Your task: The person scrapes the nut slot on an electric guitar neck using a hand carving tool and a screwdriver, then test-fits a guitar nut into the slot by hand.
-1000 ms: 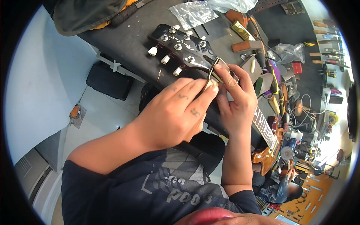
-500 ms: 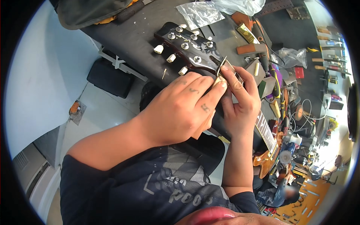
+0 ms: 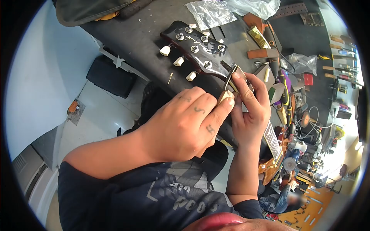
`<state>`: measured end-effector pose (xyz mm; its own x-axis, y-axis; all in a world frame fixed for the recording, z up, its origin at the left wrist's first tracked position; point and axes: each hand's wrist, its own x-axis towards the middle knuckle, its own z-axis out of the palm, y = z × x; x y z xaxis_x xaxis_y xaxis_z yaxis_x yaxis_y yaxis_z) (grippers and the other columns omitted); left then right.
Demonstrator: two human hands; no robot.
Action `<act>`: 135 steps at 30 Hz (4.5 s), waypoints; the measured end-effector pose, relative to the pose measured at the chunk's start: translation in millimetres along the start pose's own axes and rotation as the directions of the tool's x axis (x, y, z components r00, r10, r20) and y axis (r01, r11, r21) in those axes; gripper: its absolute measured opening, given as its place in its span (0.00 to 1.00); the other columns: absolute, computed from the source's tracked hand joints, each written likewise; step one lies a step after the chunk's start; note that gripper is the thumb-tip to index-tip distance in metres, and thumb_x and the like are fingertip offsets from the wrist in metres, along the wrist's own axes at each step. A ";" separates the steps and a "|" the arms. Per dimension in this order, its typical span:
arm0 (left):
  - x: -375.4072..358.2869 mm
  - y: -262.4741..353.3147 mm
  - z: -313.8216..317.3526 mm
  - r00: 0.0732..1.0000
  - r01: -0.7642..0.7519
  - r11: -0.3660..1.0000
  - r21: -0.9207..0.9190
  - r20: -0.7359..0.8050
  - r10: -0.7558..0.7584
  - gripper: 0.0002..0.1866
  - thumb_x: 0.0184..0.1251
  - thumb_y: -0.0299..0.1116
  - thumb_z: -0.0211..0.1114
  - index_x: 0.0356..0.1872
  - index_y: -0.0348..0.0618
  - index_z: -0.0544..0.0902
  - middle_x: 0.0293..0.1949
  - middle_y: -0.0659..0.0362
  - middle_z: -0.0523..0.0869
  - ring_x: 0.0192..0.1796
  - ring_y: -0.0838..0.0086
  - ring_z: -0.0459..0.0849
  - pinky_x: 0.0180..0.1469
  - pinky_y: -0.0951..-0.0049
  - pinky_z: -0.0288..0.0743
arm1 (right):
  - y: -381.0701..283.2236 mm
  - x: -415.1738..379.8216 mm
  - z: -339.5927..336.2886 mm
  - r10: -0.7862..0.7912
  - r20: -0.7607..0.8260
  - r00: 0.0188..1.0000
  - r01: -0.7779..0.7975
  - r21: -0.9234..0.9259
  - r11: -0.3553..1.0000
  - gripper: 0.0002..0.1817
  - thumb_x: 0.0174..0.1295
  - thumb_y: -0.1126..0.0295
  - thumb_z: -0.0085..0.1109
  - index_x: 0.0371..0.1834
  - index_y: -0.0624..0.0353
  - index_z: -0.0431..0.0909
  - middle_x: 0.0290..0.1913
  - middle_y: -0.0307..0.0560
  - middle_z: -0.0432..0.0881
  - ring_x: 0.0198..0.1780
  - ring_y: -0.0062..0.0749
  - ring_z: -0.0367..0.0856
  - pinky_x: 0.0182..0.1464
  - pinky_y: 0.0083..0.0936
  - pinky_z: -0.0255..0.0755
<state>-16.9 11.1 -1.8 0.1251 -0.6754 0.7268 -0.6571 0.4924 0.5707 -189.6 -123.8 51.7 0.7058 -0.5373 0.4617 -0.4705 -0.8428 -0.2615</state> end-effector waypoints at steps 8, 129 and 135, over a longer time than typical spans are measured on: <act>4.8 -2.7 0.7 1.000 0.003 1.000 -0.002 -0.005 -0.003 0.33 0.65 0.21 0.77 0.72 0.19 0.86 0.47 0.46 0.86 0.42 0.53 0.85 0.50 0.54 0.85 | 1.9 -1.5 0.8 -0.025 -0.007 1.000 0.025 0.003 1.000 0.30 0.62 0.79 0.79 0.70 0.45 0.98 0.64 0.55 0.92 0.52 0.48 0.94 0.53 0.39 0.87; -8.9 5.1 -7.7 0.998 0.013 1.000 -0.022 0.054 -0.012 0.37 0.66 0.20 0.76 0.78 0.18 0.81 0.54 0.42 0.90 0.48 0.51 0.89 0.55 0.52 0.87 | 0.3 1.1 -1.3 0.008 0.021 1.000 -0.008 0.013 1.000 0.30 0.61 0.78 0.79 0.69 0.45 0.98 0.62 0.54 0.92 0.50 0.49 0.92 0.51 0.43 0.86; -2.0 -0.9 -8.3 0.998 -0.027 0.999 0.033 0.050 0.025 0.33 0.70 0.26 0.73 0.75 0.17 0.83 0.47 0.47 0.87 0.46 0.54 0.87 0.55 0.57 0.87 | 0.1 2.7 0.8 -0.039 0.004 0.999 0.039 -0.016 0.999 0.30 0.61 0.79 0.79 0.69 0.45 0.98 0.62 0.54 0.92 0.49 0.49 0.92 0.50 0.43 0.85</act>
<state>-10.4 16.5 -0.5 0.0713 -0.6895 0.7207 -0.6841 0.4920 0.5384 -187.3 -125.3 52.3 0.7256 -0.5039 0.4685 -0.4509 -0.8626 -0.2295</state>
